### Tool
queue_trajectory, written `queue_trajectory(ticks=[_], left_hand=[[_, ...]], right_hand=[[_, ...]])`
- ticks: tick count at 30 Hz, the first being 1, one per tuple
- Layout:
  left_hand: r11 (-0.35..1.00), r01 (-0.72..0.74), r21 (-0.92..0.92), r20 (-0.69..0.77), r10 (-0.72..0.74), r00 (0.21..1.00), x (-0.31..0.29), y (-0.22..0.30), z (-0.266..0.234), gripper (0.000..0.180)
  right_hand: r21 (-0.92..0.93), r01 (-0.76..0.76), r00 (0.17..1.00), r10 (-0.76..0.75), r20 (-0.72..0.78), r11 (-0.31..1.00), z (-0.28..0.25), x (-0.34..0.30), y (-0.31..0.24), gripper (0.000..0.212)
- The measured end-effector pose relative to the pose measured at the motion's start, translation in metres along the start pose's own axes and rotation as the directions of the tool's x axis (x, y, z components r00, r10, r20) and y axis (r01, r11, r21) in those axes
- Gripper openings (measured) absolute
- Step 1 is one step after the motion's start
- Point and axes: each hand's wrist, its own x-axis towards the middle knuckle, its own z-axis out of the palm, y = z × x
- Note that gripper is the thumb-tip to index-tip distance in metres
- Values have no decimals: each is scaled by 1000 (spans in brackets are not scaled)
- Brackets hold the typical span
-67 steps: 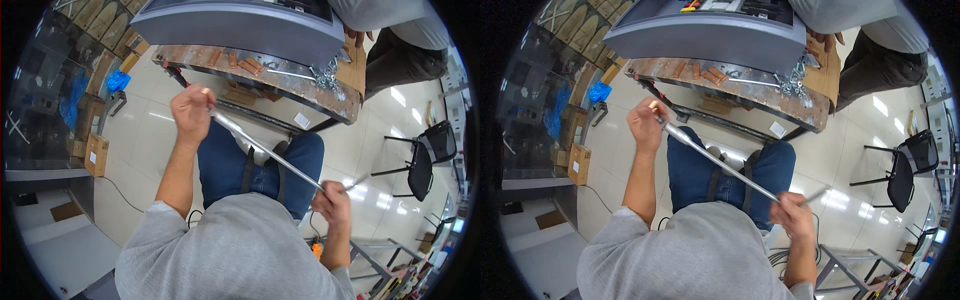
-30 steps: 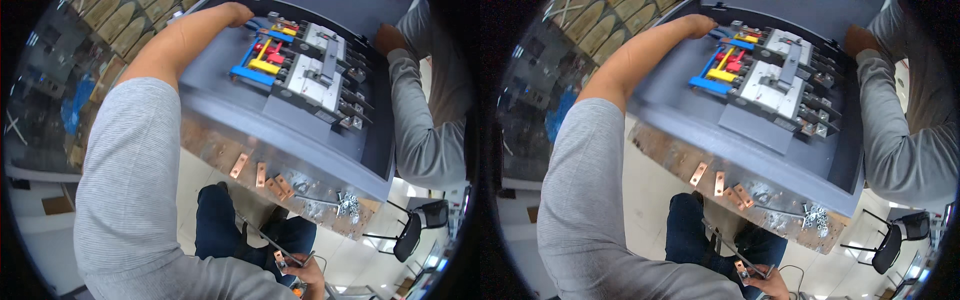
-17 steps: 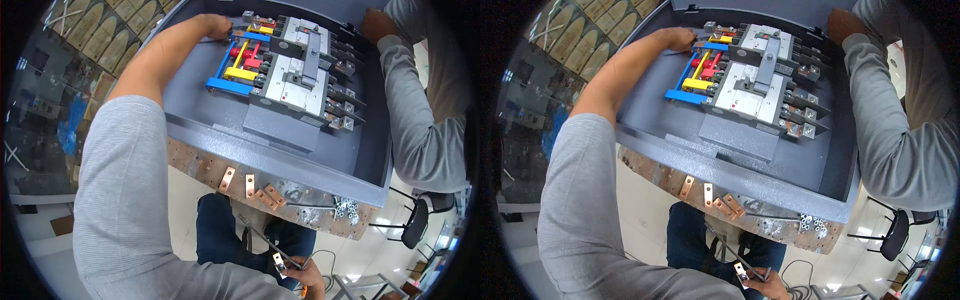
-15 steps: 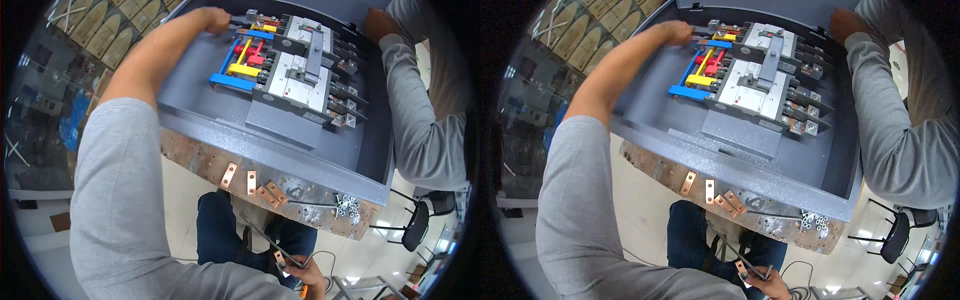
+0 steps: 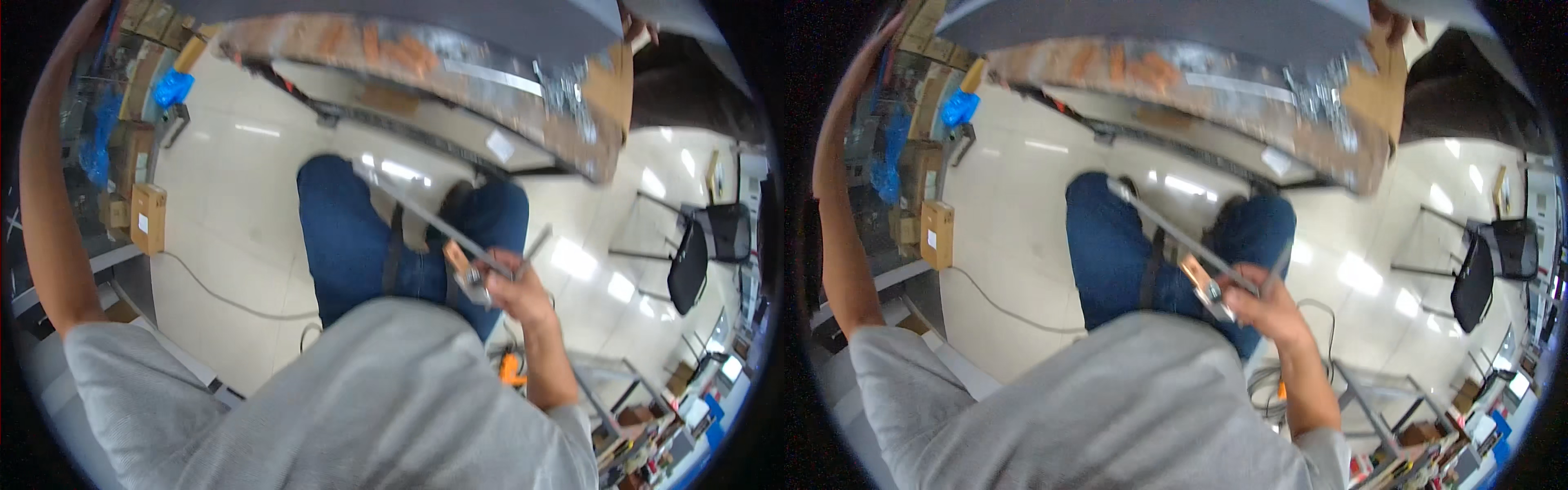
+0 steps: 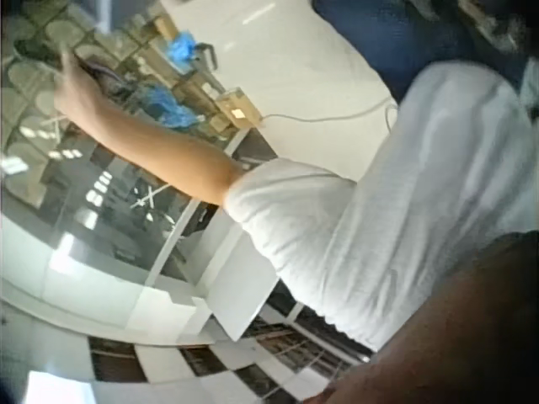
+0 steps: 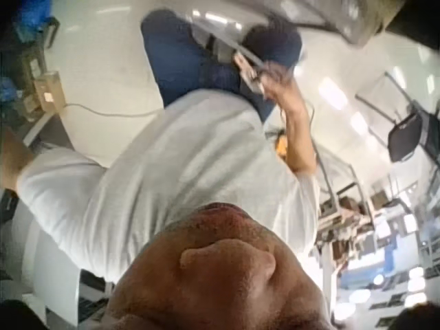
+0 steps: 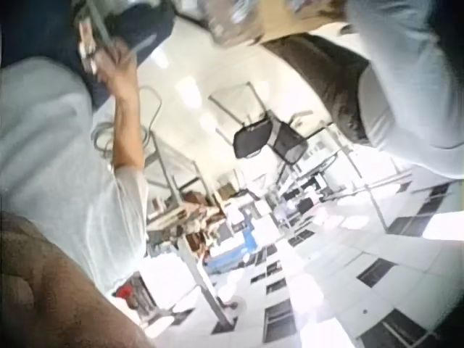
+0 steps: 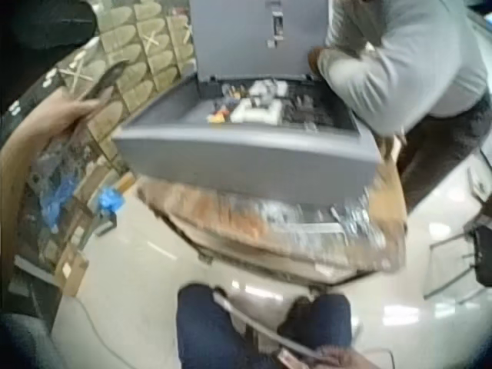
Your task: Assembling components and wiring within an industrial electrical control panel.
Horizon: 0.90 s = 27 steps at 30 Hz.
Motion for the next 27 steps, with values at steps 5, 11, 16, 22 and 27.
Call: queue_trajectory(ticks=[5, 11, 16, 22, 27], left_hand=[[409, 573, -710, 639, 34, 768, -256, 2, 86, 37], [-102, 940, -326, 861, 378, 340, -425, 36, 158, 29], [-221, 929, -296, 728, 578, 370, -443, 47, 170, 32], [-86, 887, -454, 714, 561, 419, -428, 55, 169, 46], [24, 844, -535, 719, 537, 441, -422, 65, 170, 49]], right_hand=[[269, 99, 993, -114, 40, 958, 21, 10, 36, 40], [306, 146, 971, -195, 137, 941, 46, 39, 40, 28], [474, 122, 967, -213, 142, 872, 60, 64, 36, 25], [537, 130, 961, -238, 137, 833, 66, 83, 34, 25], [459, 203, 953, -282, 109, 865, 65, 86, 31, 23]])
